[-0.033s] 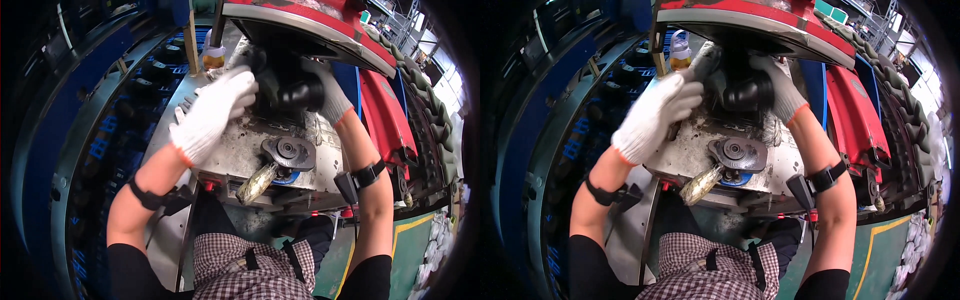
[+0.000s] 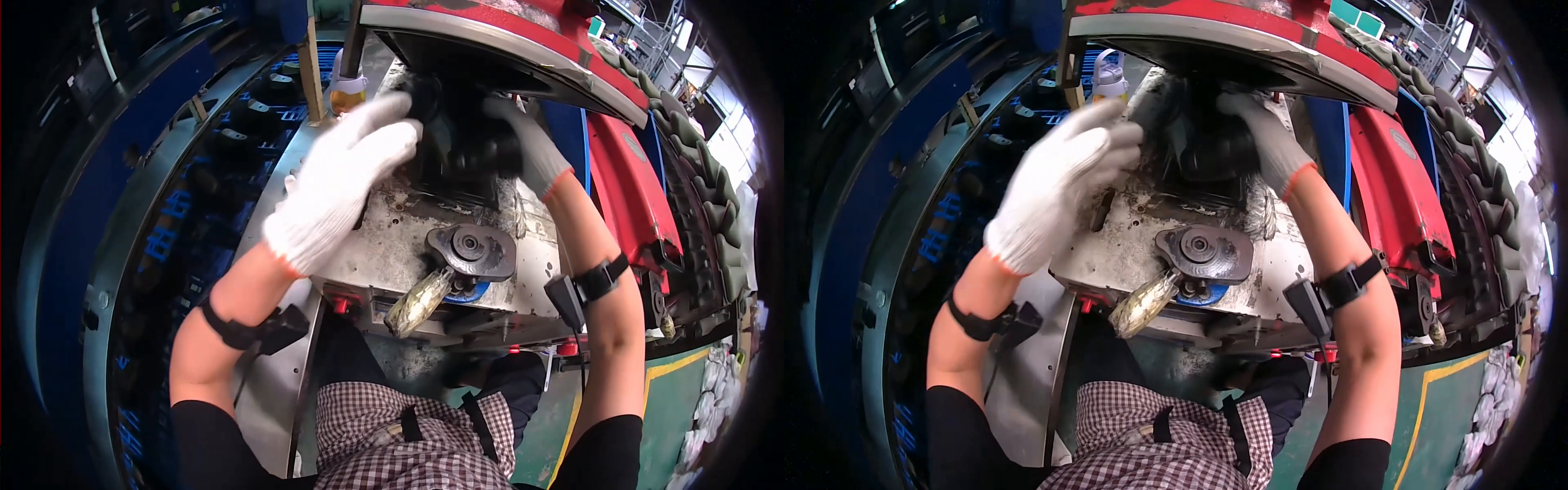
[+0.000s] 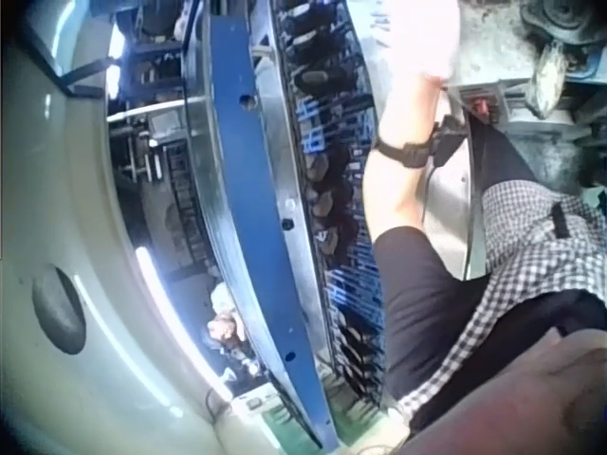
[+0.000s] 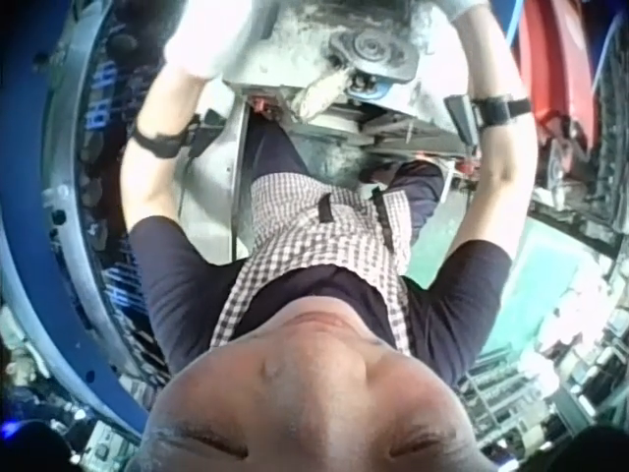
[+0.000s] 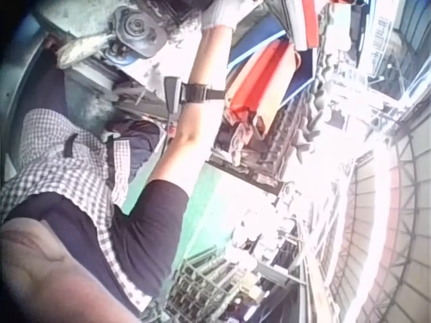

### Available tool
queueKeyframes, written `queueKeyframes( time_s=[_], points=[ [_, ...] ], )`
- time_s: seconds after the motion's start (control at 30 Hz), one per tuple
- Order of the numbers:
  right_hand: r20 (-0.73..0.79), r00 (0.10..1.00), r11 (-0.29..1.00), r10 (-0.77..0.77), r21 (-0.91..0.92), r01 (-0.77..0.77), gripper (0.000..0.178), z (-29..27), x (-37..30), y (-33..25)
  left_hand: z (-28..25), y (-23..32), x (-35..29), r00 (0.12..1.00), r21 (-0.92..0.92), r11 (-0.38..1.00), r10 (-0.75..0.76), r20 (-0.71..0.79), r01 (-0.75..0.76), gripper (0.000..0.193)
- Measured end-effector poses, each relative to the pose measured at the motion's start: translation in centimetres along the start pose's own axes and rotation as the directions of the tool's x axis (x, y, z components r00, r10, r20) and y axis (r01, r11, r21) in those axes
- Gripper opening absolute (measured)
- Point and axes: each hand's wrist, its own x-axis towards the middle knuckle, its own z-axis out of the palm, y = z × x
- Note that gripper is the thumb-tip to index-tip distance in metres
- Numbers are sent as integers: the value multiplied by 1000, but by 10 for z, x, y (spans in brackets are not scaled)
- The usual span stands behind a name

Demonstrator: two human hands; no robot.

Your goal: Processing shoe uppers and soles using industrial heating and lasting machines.

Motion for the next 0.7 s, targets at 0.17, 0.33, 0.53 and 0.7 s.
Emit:
queueKeyframes(
  time_s=[0.17, 0.33, 0.53, 0.7],
  points=[
    [32, 939, 156, -342, -984, 90, 84, -53, 66, 40, 8, 45, 10, 839, 166, 829, 544, -18, -533, 57],
    [-170, 982, -58, -79, -983, -175, 98, 20, 59, 28, 18, 97, 70, 597, 688, 402, 801, 56, -604, 63],
    [-205, 974, -35, -100, -977, -210, 98, 13, 41, 25, 39, 112, 167, 469, 574, 84, 677, 567, -815, 50],
    [208, 876, 38, -435, -968, 249, 54, 9, -46, 24, 42, 130, 165, 429, 586, -581, 400, 810, -565, 44]
  ],
)
